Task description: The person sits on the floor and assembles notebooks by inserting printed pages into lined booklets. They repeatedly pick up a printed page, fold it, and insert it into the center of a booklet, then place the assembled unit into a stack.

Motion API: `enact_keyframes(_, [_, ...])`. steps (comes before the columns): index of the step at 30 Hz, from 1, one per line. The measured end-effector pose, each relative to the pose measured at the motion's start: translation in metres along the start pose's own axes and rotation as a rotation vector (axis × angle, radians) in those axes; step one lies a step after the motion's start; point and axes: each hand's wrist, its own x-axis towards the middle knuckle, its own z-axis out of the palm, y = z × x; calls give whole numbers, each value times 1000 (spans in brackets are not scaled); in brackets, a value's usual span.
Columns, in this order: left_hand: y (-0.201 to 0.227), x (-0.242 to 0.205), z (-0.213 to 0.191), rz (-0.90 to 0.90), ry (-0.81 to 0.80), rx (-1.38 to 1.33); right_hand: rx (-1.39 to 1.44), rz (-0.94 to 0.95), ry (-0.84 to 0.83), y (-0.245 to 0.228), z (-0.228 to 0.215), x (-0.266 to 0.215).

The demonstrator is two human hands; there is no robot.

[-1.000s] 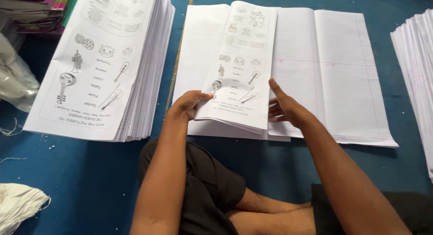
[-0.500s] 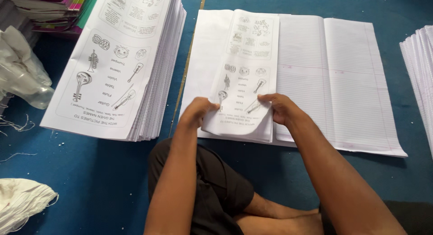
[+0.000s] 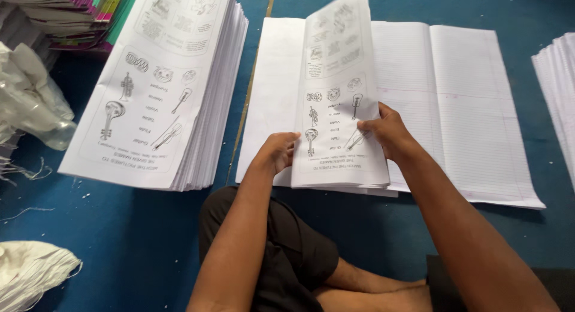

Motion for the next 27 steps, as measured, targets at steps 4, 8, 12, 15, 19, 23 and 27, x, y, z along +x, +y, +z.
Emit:
enact_keyframes(4, [1, 11, 26, 89, -42, 47, -108, -143, -17, -5, -24, -6])
enact_keyframes(8, [18, 29, 49, 168, -28, 79, -84, -228, -57, 2, -44, -7])
enact_keyframes(12, [65, 38, 63, 298, -146, -7, -55, -344, -91, 3, -56, -7])
enact_keyframes(15, [104, 36, 73, 325, -143, 122, -75, -373, -85, -2, -59, -8])
enact_keyframes(19, [128, 22, 84, 493, -199, 77, -20, -405, -122, -21, -58, -5])
enact_keyframes(23, [121, 7, 96, 644, -200, 77, -106, -416, -84, -43, -54, -3])
enact_keyframes(27, [107, -5, 104, 800, -214, 92, 9, -475, -68, -72, -62, -5])
